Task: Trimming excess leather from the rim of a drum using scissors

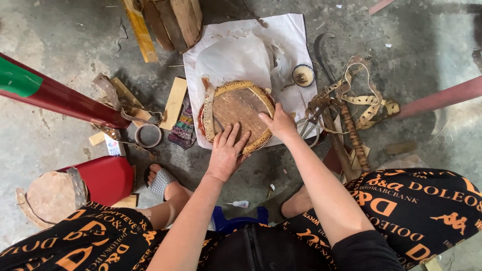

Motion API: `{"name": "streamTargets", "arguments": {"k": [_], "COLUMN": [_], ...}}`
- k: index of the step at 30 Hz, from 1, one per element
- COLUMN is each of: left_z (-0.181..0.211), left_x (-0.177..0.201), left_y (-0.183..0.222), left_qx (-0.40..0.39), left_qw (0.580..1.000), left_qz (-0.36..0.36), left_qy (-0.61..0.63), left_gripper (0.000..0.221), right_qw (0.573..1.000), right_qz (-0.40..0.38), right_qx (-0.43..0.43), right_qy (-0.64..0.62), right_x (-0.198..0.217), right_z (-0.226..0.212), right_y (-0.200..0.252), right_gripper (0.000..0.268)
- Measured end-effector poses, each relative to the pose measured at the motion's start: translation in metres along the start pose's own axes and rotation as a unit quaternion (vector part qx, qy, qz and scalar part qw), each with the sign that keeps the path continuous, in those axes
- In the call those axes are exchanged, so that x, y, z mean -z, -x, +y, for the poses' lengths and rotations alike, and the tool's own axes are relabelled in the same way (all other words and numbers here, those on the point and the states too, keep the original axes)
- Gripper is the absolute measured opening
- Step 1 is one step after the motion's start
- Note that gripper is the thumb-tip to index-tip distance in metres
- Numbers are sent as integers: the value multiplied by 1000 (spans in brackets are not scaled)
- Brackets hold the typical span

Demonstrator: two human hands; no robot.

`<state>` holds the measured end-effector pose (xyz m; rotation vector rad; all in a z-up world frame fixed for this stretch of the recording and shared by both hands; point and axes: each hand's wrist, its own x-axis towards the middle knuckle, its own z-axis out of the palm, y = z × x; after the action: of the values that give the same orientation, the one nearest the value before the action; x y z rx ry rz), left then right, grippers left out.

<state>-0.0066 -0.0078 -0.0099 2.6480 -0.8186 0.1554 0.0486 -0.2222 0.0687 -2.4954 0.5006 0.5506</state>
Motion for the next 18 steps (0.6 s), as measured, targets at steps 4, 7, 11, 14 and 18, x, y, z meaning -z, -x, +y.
{"name": "streamTargets", "arguments": {"k": [4,7,11,14,18], "left_z": [2,3,4,4,5], "left_x": [1,4,3,3,9], "left_y": [-1,-2,-3,-1,-3], "left_qx": [-2,2,3,-2,-3], "left_qw": [1000,1000,1000,999,999], "left_qz": [-2,-5,-4,-2,-13], "left_qy": [-10,-12,-24,-33,-38], "left_gripper": [77,78,80,82,88], "right_qw": [1000,1000,1000,1000,999], "right_qz": [6,-5,0,11,15], "right_qx": [-20,-24,-19,-10,18], "right_qy": [9,15,11,-8,-29], "right_x": [-6,-8,-1,-2,-7], "right_z": [-2,2,-5,-4,6], "right_y": [-1,-6,3,5,-2], "right_gripper": [68,74,76,75,78]}}
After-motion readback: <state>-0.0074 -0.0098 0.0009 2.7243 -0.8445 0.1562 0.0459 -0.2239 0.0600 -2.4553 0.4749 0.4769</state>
